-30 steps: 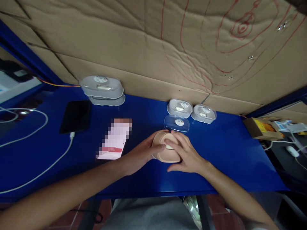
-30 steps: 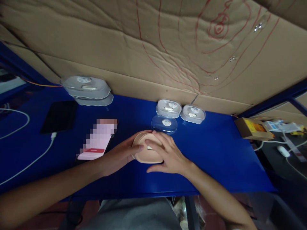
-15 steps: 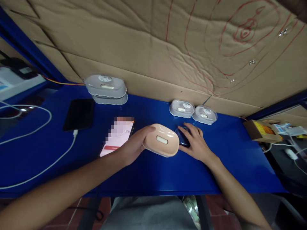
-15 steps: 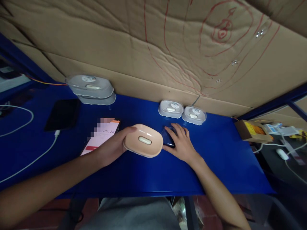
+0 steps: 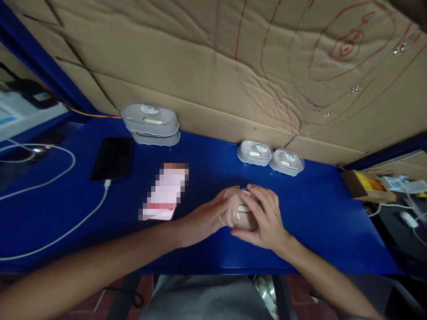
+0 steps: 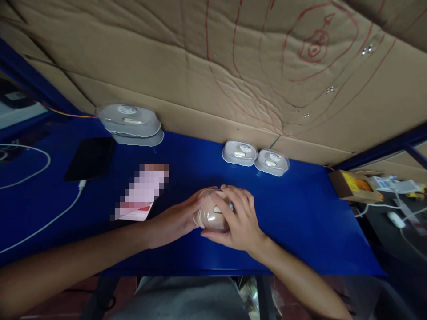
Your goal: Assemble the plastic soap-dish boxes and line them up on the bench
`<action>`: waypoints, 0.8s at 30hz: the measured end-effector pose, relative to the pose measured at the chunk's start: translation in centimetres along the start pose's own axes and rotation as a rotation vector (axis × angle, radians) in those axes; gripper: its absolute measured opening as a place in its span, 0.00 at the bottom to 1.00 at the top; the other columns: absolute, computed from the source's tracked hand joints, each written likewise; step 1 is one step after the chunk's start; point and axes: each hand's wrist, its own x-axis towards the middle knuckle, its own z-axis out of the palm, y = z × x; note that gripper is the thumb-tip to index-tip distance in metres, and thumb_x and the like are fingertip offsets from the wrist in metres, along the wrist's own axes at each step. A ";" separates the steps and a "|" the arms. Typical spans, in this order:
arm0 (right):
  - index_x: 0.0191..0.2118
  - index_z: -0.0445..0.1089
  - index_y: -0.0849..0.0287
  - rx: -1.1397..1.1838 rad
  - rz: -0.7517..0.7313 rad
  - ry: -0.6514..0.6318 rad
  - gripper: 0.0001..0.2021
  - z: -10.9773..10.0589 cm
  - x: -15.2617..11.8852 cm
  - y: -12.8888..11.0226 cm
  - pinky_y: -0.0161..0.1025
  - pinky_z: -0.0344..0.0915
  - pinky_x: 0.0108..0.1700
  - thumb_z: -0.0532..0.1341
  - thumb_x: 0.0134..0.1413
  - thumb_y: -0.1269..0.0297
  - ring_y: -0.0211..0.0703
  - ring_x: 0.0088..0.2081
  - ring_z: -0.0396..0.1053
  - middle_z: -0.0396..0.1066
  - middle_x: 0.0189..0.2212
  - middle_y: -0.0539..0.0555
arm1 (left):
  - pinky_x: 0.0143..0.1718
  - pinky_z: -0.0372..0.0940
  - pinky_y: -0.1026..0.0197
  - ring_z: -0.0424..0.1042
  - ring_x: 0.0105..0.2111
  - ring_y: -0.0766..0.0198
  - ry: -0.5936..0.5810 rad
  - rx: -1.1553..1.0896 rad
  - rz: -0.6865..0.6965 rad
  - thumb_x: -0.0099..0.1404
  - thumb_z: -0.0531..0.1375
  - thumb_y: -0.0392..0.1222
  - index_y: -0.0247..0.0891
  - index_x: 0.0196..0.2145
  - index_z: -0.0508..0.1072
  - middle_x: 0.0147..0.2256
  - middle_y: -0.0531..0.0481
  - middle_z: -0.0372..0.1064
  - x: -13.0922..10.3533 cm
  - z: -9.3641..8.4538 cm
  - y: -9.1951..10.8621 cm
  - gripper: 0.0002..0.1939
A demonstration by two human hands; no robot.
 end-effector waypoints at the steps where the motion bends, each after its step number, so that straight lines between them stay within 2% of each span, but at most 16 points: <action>1: 0.78 0.48 0.52 -0.011 0.000 0.005 0.46 0.0 0.0 -0.2 0.63 0.63 0.62 0.63 0.65 0.37 0.67 0.64 0.68 0.68 0.63 0.66 | 0.70 0.56 0.47 0.59 0.73 0.47 -0.012 -0.003 -0.001 0.75 0.64 0.57 0.54 0.65 0.71 0.71 0.49 0.64 0.0 0.0 -0.1 0.25; 8: 0.77 0.51 0.54 -0.057 0.019 -0.031 0.45 -0.1 0.2 -0.4 0.62 0.63 0.60 0.63 0.64 0.36 0.67 0.63 0.68 0.69 0.62 0.67 | 0.71 0.55 0.46 0.60 0.73 0.48 -0.011 -0.016 0.027 0.80 0.57 0.56 0.51 0.68 0.68 0.72 0.46 0.63 0.3 -0.7 -0.7 0.24; 15: 0.77 0.50 0.53 0.126 0.045 -0.008 0.47 0.0 0.1 0.6 0.63 0.65 0.62 0.62 0.63 0.33 0.67 0.65 0.67 0.64 0.65 0.68 | 0.66 0.62 0.42 0.61 0.71 0.43 -0.043 0.042 0.024 0.77 0.61 0.57 0.53 0.70 0.65 0.72 0.44 0.62 -0.1 0.0 -0.2 0.28; 19: 0.78 0.46 0.53 0.141 -0.026 -0.075 0.49 -0.3 0.2 1.7 0.64 0.66 0.63 0.64 0.62 0.35 0.67 0.67 0.65 0.62 0.67 0.69 | 0.65 0.63 0.43 0.59 0.72 0.41 0.005 0.020 0.026 0.76 0.62 0.56 0.49 0.69 0.66 0.73 0.42 0.60 -0.2 0.3 0.3 0.28; 24: 0.79 0.45 0.52 0.165 -0.031 -0.128 0.51 -0.6 0.0 2.6 0.64 0.67 0.63 0.62 0.61 0.31 0.67 0.67 0.64 0.62 0.68 0.68 | 0.64 0.64 0.44 0.60 0.72 0.41 0.095 0.020 0.035 0.75 0.64 0.54 0.50 0.67 0.68 0.73 0.43 0.59 -0.1 0.5 0.5 0.26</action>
